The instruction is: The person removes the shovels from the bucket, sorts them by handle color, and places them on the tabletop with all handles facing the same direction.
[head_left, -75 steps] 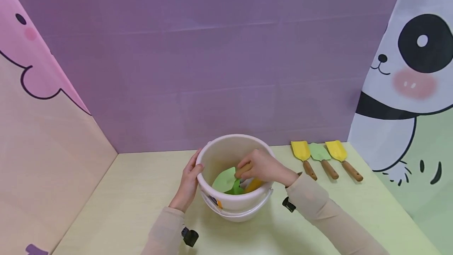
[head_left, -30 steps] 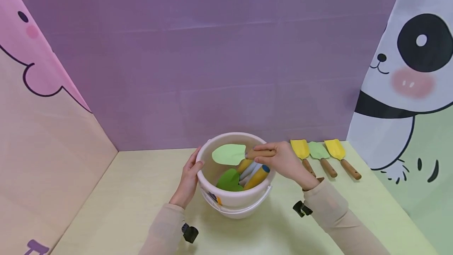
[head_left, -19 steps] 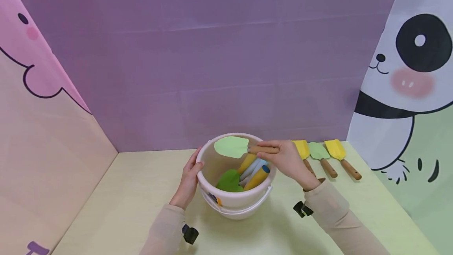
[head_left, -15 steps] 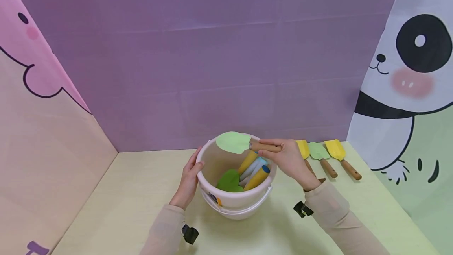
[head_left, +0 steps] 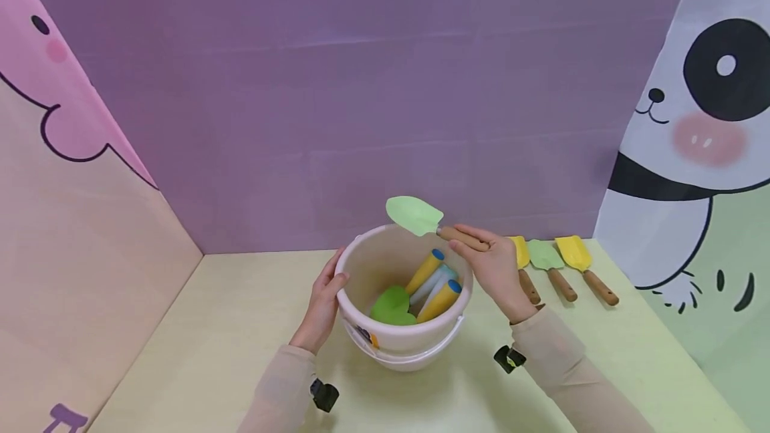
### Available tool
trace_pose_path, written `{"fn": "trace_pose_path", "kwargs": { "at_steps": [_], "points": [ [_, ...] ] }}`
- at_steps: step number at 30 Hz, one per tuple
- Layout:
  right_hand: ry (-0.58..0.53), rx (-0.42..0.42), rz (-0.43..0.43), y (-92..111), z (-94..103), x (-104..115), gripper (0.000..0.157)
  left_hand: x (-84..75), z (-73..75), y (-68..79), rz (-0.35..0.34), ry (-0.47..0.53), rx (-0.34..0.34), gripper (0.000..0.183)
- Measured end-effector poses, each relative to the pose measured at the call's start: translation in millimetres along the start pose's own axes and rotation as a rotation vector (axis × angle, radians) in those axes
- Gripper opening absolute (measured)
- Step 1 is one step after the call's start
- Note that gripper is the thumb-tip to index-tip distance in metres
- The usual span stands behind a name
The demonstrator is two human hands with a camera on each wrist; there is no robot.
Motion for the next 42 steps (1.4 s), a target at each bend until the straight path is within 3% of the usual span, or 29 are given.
{"fn": "trace_pose_path", "kwargs": {
  "at_steps": [4,11,20,26,33,42],
  "points": [
    [-0.081,-0.056,-0.025,-3.0,0.6,-7.7,0.041,0.1,-0.2,-0.1,0.011,-0.008,-0.002,0.057],
    [-0.117,-0.183,-0.024,-5.5,5.4,-20.2,0.040,-0.3,0.6,0.0,0.008,-0.001,-0.006,0.058],
    [-0.269,-0.307,-0.030,-8.0,6.8,-56.7,0.040,-1.2,2.6,1.6,0.012,-0.004,-0.001,0.056],
    [-0.236,-0.363,-0.080,-7.6,12.6,-78.5,0.042,-1.0,0.6,-0.5,0.013,0.002,0.015,0.057],
    [-0.238,-0.409,-0.074,-6.5,16.4,-94.1,0.041,-2.3,-0.4,-1.6,0.003,0.002,0.006,0.057],
    [-0.031,-0.503,-0.106,1.2,24.2,-118.8,0.039,0.0,0.7,-2.0,0.010,-0.001,-0.012,0.058]
  ]
}}
Point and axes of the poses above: each hand's wrist, its own y-axis away from the middle knuckle, its own z-axis out of the back of the hand, x = y × z, the point moved 8 cm from there along -y, towards the middle knuckle, and after that the axes turned 5 degrees about x, right-handed, at the moved point
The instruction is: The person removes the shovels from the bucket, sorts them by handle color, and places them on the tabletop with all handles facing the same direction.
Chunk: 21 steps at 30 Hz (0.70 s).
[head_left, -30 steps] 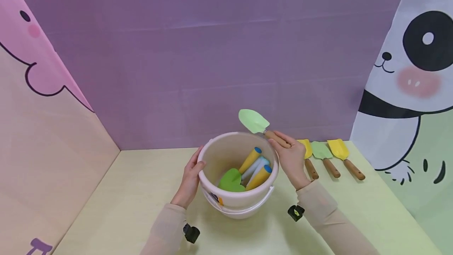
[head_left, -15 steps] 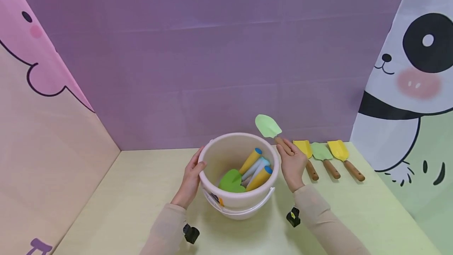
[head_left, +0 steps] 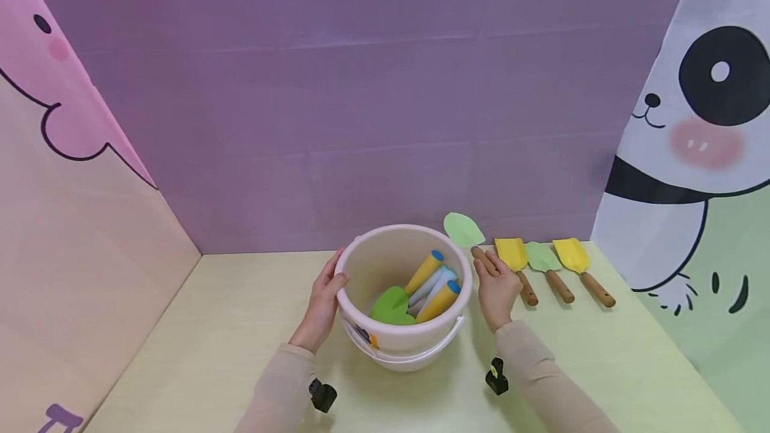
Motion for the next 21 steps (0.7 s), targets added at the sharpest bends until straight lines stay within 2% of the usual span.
{"fn": "trace_pose_path", "kwargs": {
  "at_steps": [5,9,13,21],
  "points": [
    [0.063,-0.038,0.022,1.5,3.2,-10.1,0.036,-0.7,0.3,0.7,0.003,-0.001,0.002,0.057],
    [0.120,-0.047,0.001,0.5,4.6,-20.4,0.035,-1.6,0.5,1.3,0.004,-0.005,-0.001,0.057],
    [0.111,-0.037,-0.042,-1.0,5.3,-32.6,0.036,-3.4,1.7,1.5,-0.007,-0.007,-0.002,0.057],
    [0.180,-0.098,-0.077,1.6,14.5,-46.2,0.033,-0.2,1.7,0.7,0.003,-0.010,0.008,0.056]
  ]
}}
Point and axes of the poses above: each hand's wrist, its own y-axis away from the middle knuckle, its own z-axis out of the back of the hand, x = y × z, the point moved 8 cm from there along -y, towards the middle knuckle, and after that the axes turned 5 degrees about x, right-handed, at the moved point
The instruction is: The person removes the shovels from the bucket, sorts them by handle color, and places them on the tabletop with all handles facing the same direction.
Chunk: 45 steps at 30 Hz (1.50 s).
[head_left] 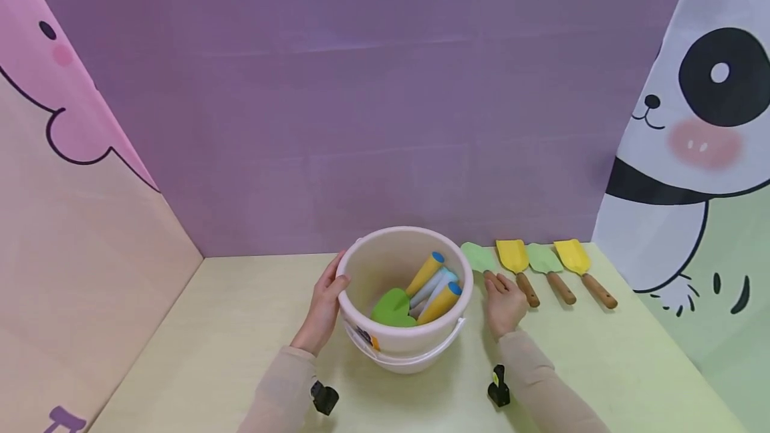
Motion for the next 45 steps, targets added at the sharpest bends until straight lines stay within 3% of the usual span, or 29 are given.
{"fn": "trace_pose_path", "kwargs": {
  "at_steps": [8,18,25,35,45],
  "points": [
    [0.011,-0.008,-0.043,0.3,3.8,-8.5,0.033,1.8,0.6,0.0,0.003,0.009,-0.011,0.056],
    [0.013,0.062,-0.160,-0.1,3.2,-25.7,0.037,1.5,0.4,1.1,0.000,-0.009,-0.010,0.056],
    [0.008,0.018,-0.226,1.9,2.9,-34.2,0.038,2.2,0.2,1.0,0.002,-0.001,-0.002,0.057],
    [-0.073,0.033,-0.280,0.5,-1.0,-43.5,0.037,0.4,-0.7,1.1,-0.001,-0.003,-0.010,0.057],
    [-0.076,0.063,-0.277,-2.4,-2.8,-46.2,0.038,-0.7,-1.2,-0.3,-0.012,-0.001,-0.011,0.057]
  ]
}}
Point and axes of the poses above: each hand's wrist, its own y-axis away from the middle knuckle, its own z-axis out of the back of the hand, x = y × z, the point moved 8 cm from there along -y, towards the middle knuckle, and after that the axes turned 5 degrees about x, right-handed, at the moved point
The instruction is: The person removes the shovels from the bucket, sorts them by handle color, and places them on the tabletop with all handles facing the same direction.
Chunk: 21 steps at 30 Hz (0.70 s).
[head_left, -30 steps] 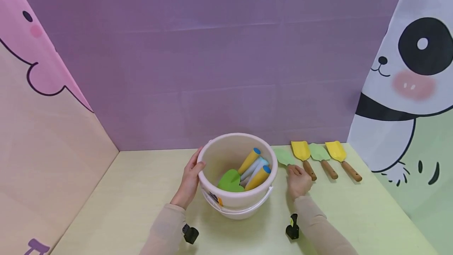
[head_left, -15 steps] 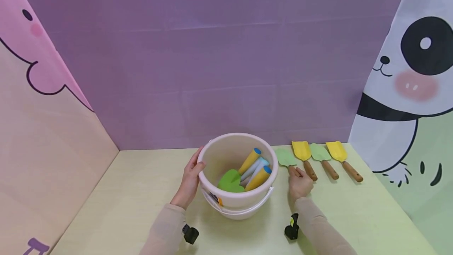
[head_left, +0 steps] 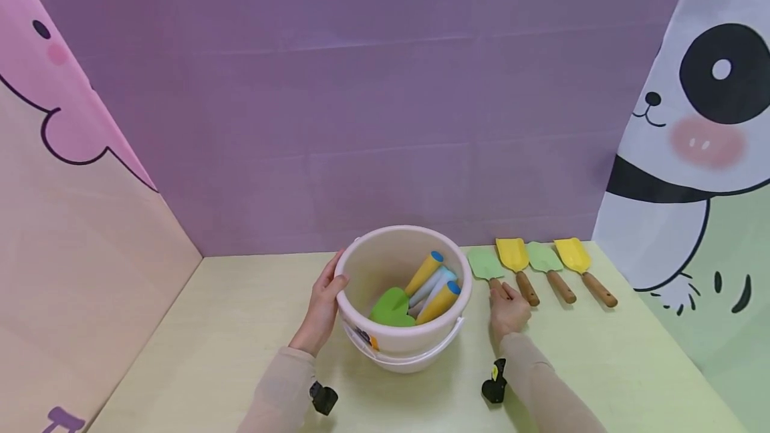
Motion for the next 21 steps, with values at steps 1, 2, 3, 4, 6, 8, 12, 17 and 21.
{"fn": "trace_pose_path", "kwargs": {
  "at_steps": [1,2,3,4,6,8,12,17,21],
  "points": [
    [-0.004,0.010,-0.001,-0.7,-0.9,0.3,0.039,0.4,0.1,0.0,0.003,0.001,-0.004,0.057],
    [-0.002,0.018,0.000,-1.5,-1.6,0.7,0.039,0.5,0.1,0.1,0.004,0.002,-0.007,0.057],
    [0.006,0.025,0.001,-2.3,-2.1,1.1,0.039,0.5,0.1,0.4,0.005,0.004,-0.012,0.057],
    [0.016,0.032,0.002,-3.0,-2.7,1.4,0.039,0.3,-0.4,0.5,0.005,0.008,-0.011,0.057],
    [0.042,0.042,0.002,-4.9,-3.5,1.2,0.040,-0.5,-1.4,0.6,0.004,0.010,-0.009,0.057],
    [0.068,0.048,0.006,-5.9,-4.6,1.6,0.040,-0.4,-1.3,0.7,0.008,0.015,-0.008,0.057],
    [0.063,0.055,0.001,-7.9,-6.6,0.8,0.042,-1.3,-1.5,-0.3,0.001,0.014,0.005,0.056],
    [0.061,0.061,-0.021,-8.3,-7.9,-1.0,0.042,-0.7,-1.2,-0.4,0.001,0.017,0.009,0.057],
    [0.071,0.067,-0.019,-8.5,-8.7,-1.4,0.042,0.6,-0.9,0.7,0.008,0.011,0.003,0.057]
  ]
}}
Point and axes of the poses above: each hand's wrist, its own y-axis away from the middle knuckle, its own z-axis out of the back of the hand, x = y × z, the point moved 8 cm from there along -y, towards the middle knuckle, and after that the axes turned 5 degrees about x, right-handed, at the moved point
